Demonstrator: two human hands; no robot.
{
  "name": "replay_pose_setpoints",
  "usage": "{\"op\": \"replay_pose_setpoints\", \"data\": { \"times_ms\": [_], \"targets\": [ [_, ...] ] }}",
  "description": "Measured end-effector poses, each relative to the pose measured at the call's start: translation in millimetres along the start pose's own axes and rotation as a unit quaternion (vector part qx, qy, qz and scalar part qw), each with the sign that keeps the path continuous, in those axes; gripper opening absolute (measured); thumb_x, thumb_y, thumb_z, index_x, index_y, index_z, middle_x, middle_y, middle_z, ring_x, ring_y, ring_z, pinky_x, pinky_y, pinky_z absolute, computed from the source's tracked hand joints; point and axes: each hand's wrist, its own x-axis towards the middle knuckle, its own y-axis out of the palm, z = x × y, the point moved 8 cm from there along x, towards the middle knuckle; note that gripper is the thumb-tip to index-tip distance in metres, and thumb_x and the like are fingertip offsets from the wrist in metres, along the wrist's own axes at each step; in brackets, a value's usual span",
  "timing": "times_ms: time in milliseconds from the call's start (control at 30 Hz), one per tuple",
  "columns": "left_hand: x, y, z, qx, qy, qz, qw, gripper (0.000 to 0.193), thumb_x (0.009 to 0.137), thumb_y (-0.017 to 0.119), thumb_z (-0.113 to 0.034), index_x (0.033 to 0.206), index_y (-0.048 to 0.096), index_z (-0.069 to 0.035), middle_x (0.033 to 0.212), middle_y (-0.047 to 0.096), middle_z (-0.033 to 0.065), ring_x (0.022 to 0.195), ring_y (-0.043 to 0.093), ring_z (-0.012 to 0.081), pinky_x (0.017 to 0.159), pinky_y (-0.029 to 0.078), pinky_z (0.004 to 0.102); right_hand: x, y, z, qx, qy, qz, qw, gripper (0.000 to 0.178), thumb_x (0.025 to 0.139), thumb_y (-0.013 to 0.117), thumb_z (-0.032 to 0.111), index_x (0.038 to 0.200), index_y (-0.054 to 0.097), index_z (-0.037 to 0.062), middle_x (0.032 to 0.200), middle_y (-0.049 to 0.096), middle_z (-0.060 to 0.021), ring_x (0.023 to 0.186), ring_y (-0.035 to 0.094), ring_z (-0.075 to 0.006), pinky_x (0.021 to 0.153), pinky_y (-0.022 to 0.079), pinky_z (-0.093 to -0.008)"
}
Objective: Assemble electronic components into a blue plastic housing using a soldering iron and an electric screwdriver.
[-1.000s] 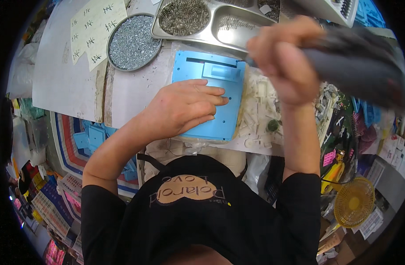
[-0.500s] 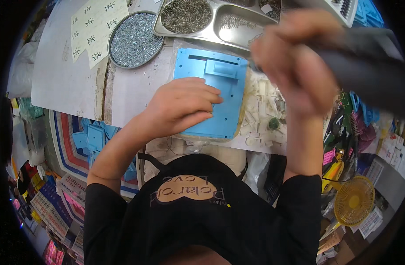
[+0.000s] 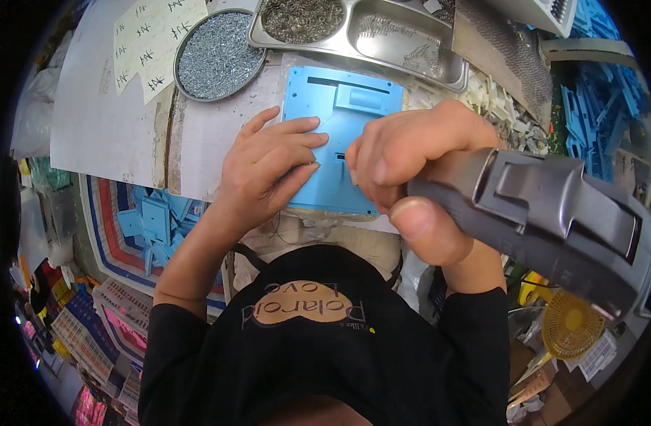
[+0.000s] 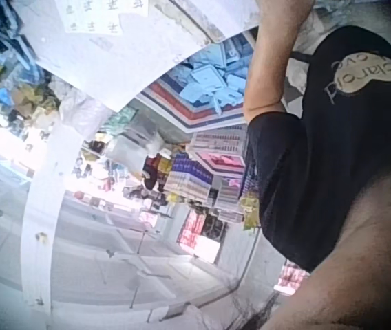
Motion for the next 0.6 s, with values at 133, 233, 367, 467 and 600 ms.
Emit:
{"op": "replay_pose_setpoints", "data": {
  "times_ms": [133, 233, 367, 467, 600],
  "targets": [
    [-1, 1, -1, 0.017, -0.008, 0.007, 1.000, 0.014, 0.081, 0.078, -0.006, 0.088, 0.067, -0.011, 0.108, 0.077, 0.0028, 0.116, 0.069, 0.0218, 0.112, 0.037, 0.0486, 1, 5, -1, -0.002, -0.013, 0.013, 1.000, 0.028, 0.090, 0.075, 0.023, 0.102, 0.058, 0.0044, 0.067, 0.054, -0.0047, 0.059, 0.051, -0.0161, 0.063, 0.047, -0.0346],
    [-2, 2, 1, 0.022, -0.014, 0.006, 1.000, 0.014, 0.081, 0.078, -0.007, 0.089, 0.067, -0.012, 0.107, 0.077, 0.0019, 0.116, 0.069, 0.0207, 0.113, 0.034, 0.0493, 0, 8, -8, -0.041, -0.022, 0.017, 0.999, 0.029, 0.090, 0.076, 0.022, 0.103, 0.057, 0.0032, 0.067, 0.054, -0.0059, 0.059, 0.051, -0.0168, 0.062, 0.047, -0.0350],
    [-4, 3, 3, 0.018, -0.027, 0.002, 0.999, 0.015, 0.081, 0.079, -0.008, 0.090, 0.069, -0.012, 0.106, 0.077, 0.0014, 0.117, 0.069, 0.0202, 0.115, 0.031, 0.0511, 1, 7, -2, -0.032, -0.034, 0.040, 0.998, 0.032, 0.091, 0.075, 0.024, 0.106, 0.056, 0.0022, 0.067, 0.054, -0.0059, 0.058, 0.052, -0.0170, 0.061, 0.047, -0.0347],
    [-4, -1, 4, -0.002, -0.032, -0.008, 0.999, 0.016, 0.081, 0.079, -0.007, 0.093, 0.070, -0.012, 0.106, 0.077, 0.0019, 0.114, 0.070, 0.0201, 0.116, 0.029, 0.0521, 11, 12, 12, -0.038, -0.053, 0.027, 0.998, 0.030, 0.092, 0.070, 0.032, 0.104, 0.054, 0.0094, 0.061, 0.052, 0.0019, 0.051, 0.051, -0.0120, 0.055, 0.046, -0.0298],
    [0, -8, -8, -0.053, -0.031, -0.050, 0.997, 0.019, 0.080, 0.077, -0.003, 0.096, 0.072, -0.011, 0.104, 0.077, 0.0038, 0.106, 0.073, 0.0208, 0.119, 0.025, 0.0534, 22, 28, 31, -0.029, -0.058, 0.048, 0.997, 0.028, 0.093, 0.068, 0.035, 0.103, 0.053, 0.0148, 0.060, 0.053, 0.0070, 0.048, 0.050, -0.0074, 0.051, 0.044, -0.0247]
  ]
}}
